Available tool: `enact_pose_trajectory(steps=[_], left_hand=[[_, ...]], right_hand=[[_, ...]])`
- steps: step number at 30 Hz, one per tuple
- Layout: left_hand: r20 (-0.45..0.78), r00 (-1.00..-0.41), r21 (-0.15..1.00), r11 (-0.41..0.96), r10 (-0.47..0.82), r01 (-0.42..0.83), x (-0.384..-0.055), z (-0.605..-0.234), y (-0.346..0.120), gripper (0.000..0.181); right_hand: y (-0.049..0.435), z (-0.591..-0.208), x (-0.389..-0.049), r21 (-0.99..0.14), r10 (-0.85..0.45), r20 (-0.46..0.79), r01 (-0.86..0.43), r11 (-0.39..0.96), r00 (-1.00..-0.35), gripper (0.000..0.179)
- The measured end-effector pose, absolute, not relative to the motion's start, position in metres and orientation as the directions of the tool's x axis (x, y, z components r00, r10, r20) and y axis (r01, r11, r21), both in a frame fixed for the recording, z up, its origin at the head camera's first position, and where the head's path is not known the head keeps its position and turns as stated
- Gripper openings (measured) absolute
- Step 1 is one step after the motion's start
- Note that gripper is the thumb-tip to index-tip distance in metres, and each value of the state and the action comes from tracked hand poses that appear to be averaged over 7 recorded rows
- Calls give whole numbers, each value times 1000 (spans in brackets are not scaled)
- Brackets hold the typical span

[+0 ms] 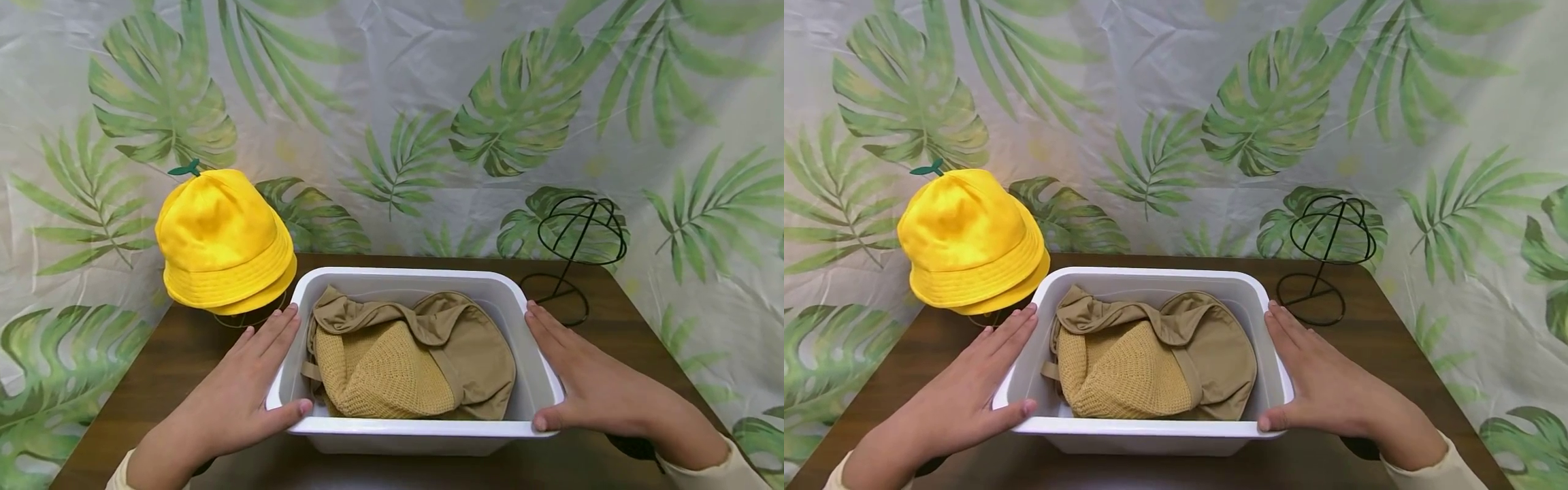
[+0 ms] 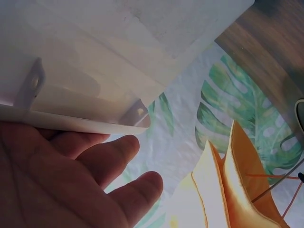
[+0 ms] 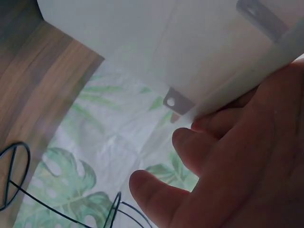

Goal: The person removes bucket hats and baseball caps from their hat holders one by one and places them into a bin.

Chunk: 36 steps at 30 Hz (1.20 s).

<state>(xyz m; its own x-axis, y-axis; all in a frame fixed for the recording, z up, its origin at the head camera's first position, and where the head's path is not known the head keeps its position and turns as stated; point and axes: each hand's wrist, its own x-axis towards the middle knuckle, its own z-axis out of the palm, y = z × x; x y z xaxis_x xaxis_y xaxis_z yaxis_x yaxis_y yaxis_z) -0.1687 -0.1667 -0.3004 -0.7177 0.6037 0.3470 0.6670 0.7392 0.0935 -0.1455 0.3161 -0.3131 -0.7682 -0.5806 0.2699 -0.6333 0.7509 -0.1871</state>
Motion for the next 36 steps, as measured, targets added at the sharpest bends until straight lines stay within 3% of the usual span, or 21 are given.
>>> enact_pose_trajectory(steps=[16, 23, 28, 36], left_hand=[[276, -723, -16, 755, 634, 656, -168, -288, -164, 97], [154, -765, 61, 767, 625, 639, -169, -269, -163, 100], [143, -768, 54, 769, 625, 636, -183, -248, -165, 99], [193, -750, -100, 773, 633, 627, -227, -208, -188, 87]], right_hand=[[315, -313, -141, -57, -537, 257, -567, 821, -804, 127], [314, -312, -143, -61, -542, 246, -571, 819, -804, 125], [315, -312, -142, -70, -541, 248, -572, 817, -804, 124], [315, -313, -144, -67, -552, 251, -584, 809, -795, 124]])
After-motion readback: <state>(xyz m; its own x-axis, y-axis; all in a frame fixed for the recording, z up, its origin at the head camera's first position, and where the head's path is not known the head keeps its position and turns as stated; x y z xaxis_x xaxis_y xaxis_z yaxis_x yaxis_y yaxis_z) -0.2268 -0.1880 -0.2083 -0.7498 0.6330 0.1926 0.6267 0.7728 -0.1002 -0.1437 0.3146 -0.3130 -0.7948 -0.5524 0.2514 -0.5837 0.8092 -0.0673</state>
